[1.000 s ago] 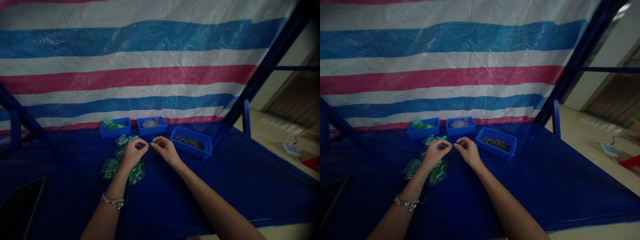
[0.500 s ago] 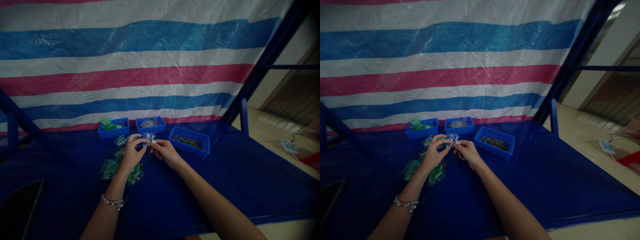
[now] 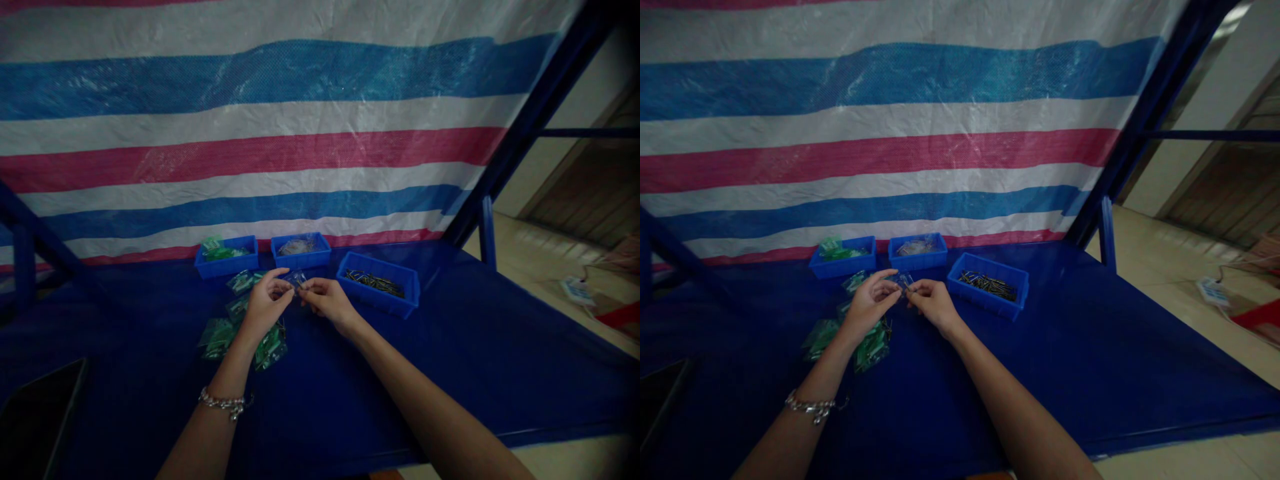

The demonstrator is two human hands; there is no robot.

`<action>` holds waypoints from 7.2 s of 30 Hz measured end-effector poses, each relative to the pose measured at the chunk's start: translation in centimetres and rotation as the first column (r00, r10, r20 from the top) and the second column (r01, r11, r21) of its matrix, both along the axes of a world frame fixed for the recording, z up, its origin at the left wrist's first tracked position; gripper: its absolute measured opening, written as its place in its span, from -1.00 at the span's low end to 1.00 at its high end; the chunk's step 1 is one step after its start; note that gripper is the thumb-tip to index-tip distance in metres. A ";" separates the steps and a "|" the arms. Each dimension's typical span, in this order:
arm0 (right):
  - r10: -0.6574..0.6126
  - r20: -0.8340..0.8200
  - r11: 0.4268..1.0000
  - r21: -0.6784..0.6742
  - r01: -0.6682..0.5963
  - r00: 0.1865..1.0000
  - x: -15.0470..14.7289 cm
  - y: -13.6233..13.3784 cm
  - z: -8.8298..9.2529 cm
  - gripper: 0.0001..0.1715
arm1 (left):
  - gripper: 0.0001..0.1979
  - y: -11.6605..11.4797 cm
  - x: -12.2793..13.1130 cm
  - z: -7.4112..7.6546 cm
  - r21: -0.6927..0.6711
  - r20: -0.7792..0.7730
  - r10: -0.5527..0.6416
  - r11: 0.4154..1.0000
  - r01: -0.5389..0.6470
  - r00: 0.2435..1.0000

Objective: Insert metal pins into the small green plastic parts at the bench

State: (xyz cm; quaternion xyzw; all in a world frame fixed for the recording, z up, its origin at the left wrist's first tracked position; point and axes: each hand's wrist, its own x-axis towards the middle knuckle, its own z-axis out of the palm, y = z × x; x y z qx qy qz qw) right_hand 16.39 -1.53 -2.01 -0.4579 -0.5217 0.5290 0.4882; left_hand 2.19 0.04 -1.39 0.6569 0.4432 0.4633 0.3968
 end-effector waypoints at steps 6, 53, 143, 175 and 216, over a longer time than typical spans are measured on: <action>0.007 -0.024 1.000 0.027 -0.006 1.000 0.1 0.1 -0.1 -0.75 | -0.85 0.0 -0.1 0.1 0.020 -0.057 0.013 1.000 -0.012 0.998; 0.002 -0.170 0.987 -0.156 -0.029 0.985 1.8 0.3 0.3 -0.63 | -0.62 1.2 -4.9 -0.1 0.139 -0.713 0.442 0.850 -0.508 0.544; -0.216 0.685 0.908 0.402 -0.114 0.696 1.0 -0.1 -0.7 -0.91 | -0.92 -0.2 -1.4 1.0 0.345 -0.597 0.166 0.937 0.065 0.785; -0.372 0.671 0.830 0.550 -0.093 0.642 1.0 -0.3 -0.3 -0.87 | -0.94 -0.5 -0.7 1.0 0.444 -0.405 0.180 0.896 0.021 0.897; -0.379 0.707 0.819 0.557 -0.138 0.597 0.9 -0.6 -0.4 -0.86 | -0.93 -0.3 -0.8 0.1 0.416 -0.407 0.189 0.909 -0.003 0.894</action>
